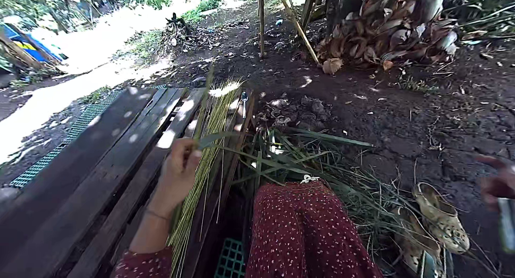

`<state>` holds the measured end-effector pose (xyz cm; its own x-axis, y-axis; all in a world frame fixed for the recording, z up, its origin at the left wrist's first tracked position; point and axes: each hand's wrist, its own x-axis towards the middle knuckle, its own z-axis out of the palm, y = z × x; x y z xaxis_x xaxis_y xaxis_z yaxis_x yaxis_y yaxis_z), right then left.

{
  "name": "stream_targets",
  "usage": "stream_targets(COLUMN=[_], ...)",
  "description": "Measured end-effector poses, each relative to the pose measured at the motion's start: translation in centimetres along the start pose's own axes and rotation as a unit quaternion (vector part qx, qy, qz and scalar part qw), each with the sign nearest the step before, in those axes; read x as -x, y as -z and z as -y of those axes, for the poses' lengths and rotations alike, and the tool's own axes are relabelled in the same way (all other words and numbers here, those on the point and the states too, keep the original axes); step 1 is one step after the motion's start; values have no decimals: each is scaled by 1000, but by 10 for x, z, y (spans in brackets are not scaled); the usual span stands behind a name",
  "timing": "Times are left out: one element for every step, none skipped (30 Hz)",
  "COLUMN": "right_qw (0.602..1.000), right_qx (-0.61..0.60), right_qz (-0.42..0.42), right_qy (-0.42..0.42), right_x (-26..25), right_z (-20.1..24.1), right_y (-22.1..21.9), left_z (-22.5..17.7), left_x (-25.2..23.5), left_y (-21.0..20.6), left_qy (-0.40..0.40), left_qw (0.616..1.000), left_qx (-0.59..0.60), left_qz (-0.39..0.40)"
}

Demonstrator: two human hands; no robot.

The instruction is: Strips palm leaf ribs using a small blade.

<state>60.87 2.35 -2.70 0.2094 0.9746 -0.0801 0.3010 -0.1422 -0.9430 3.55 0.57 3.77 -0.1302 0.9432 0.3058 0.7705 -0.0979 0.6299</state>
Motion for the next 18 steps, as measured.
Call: stream_targets(right_qw=[996,985,972,961,952,946,944,943,942,938,930,923,918,915,914,911,908,901], right_qx=[-18,-33,-44,-58,-71,-84,-98,-121,-146,-170,-194,-208,-209,-209,-212,-218,-222,-225], right_qz=[71,123,165,197,218,229,227,210,185,163,152,141,125,98,61,21,-21,-55], right_qy=[59,116,160,187,203,213,220,227,240,254,271,291,313,331,342,349,356,366], right_x=[-1,5,13,22,30,36,39,41,43,44,45,46,49,52,55,56,55,51], right_z=[3,14,30,47,62,74,84,90,93,94,94,92,90,89,90,89,87,83], right_y=[-27,-58,-90,-119,-144,-166,-183,-198,-209,-216,-218,-217,-211,-203,-192,-180,-166,-153], left_z=[-15,-29,-43,-57,-72,-85,-96,-102,-105,-105,-102,-97,-88,-77,-64,-51,-40,-30], left_x=[-2,-3,-3,0,5,11,17,23,27,30,30,27,22,16,11,7,6,6], left_y=[-20,-41,-61,-78,-93,-105,-114,-121,-126,-128,-130,-131,-131,-132,-135,-139,-146,-154], left_qy=[-27,-61,-93,-119,-142,-159,-174,-188,-191,-179,-154,-118,-66,-14,28,55,63,56], left_qw=[999,995,989,983,977,972,967,964,962,961,962,965,971,977,982,986,989,992], left_qx=[34,61,79,89,88,83,85,97,122,156,194,219,221,207,183,153,123,97], left_qz=[32,59,85,110,132,154,166,163,153,140,118,87,63,47,39,40,45,50])
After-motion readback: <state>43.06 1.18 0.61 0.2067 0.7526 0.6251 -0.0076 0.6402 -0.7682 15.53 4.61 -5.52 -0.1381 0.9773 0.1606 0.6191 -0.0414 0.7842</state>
